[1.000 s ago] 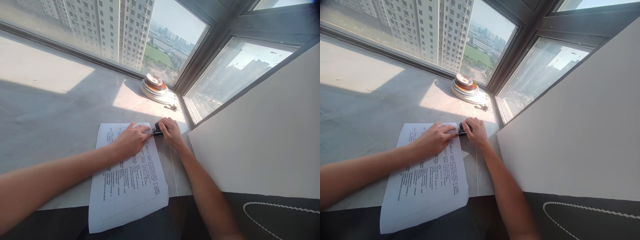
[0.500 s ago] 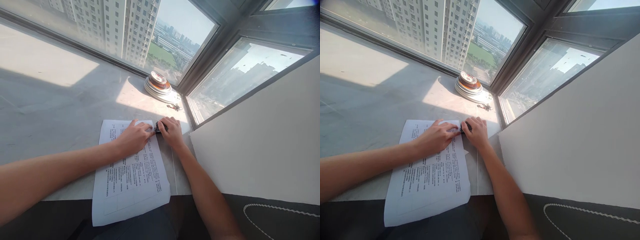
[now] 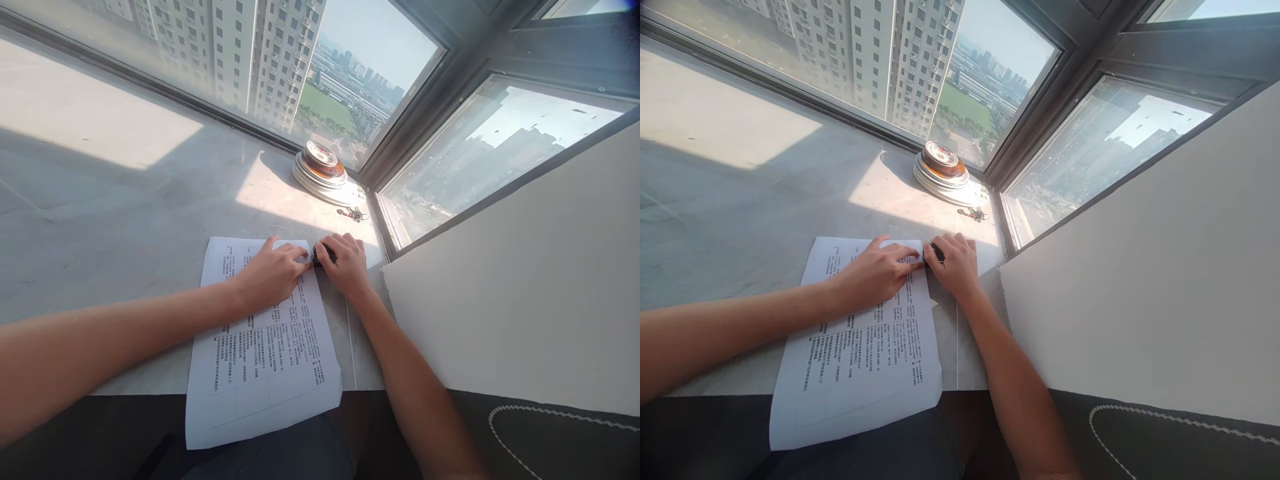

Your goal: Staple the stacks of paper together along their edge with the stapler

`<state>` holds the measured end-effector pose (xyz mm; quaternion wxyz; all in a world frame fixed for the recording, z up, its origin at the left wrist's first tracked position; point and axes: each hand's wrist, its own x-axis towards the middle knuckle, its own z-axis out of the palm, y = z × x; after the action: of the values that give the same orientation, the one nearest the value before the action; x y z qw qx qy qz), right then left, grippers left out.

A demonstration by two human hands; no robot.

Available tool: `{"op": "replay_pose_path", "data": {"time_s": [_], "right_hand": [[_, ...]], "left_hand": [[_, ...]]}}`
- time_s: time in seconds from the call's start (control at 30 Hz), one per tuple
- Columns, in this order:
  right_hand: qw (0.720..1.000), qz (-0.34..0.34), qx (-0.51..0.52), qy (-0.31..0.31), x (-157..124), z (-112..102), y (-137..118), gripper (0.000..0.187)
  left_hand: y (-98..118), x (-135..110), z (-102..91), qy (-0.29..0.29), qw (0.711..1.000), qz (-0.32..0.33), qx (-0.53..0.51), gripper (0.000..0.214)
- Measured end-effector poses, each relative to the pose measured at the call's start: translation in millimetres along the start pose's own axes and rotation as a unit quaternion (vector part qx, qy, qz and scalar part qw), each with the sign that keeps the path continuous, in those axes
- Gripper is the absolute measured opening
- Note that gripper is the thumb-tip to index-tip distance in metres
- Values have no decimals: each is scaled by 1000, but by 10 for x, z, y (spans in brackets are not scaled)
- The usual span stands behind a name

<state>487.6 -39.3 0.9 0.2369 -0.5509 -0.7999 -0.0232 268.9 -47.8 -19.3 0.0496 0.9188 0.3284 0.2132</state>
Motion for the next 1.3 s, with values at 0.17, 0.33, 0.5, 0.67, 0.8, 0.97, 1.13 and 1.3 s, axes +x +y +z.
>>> {"op": "replay_pose_path", "data": {"time_s": [0.17,0.33,0.5,0.67,0.8,0.97,1.13,1.3], "right_hand": [[1000,-6,-9,-5,0,-1,-4,35],[1000,-7,-13,-2,-4,0,-17,35],[1000,-10,-14,-1,-6,12,-8,35],[1000,-12,-27,-2,-12,16,-9,47],[999,-4,-33,3,-15,25,-20,50],[1000,18,-20,8,-9,44,-12,52],[1000,16,-15,15,-6,56,-8,52],[999,7,-24,23,-7,62,-17,53]], "left_hand": [[6,5,-18,-9,1000,1,3,42],[7,10,-14,-15,1000,-2,7,40],[-3,10,-5,-5,1000,9,-5,39],[-6,9,-4,3,1000,0,-23,38],[0,6,-6,1,1000,-5,-28,38],[9,11,-16,-4,1000,-7,-19,37],[6,8,-5,-4,999,-9,-30,37],[9,8,-12,-2,1000,-5,-20,37]]}}
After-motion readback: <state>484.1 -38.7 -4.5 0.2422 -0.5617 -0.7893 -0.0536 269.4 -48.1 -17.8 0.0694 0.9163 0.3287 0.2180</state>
